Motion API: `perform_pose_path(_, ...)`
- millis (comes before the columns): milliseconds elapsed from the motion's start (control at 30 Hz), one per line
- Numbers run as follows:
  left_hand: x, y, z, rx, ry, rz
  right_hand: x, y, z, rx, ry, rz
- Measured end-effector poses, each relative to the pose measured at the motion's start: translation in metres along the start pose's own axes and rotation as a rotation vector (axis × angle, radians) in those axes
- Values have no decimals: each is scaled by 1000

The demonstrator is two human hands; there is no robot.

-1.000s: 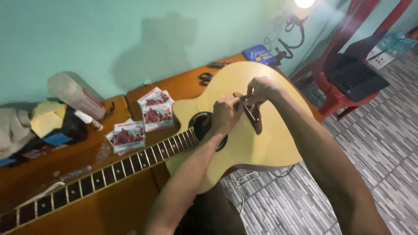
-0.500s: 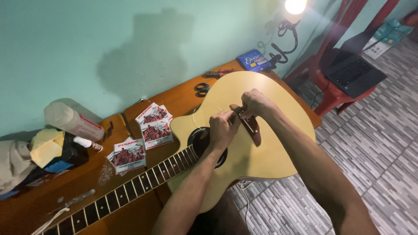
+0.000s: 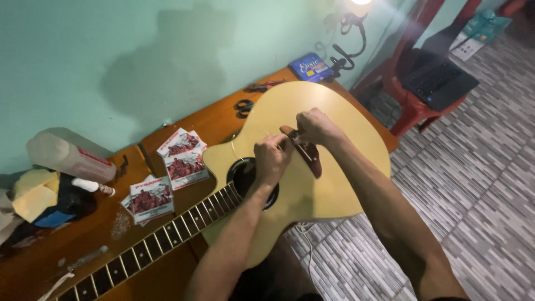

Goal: The person is changing the strings on an acoustic guitar. They remove old strings from the bridge, open new string packages, and insert the new strings into the bridge pins.

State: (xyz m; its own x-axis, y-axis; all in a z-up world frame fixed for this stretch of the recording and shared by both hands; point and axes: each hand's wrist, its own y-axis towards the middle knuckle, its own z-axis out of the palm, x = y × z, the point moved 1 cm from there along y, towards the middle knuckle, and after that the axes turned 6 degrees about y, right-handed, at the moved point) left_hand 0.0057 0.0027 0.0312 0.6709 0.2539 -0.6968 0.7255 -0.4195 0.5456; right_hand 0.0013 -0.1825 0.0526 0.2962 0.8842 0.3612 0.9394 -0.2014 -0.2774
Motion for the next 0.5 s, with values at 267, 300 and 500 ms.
perform_pose_path(267,-13,-2,-3,29,-5,11,-17,-31,32,-394,367,-326)
perform_pose_path(300,-24,1,-11,14,-30,20,-14,-36,39,-575,423,-547)
perform_pose_path(500,-4,-7,5,-58,-40,32,15,-85,22,-727,395,-589)
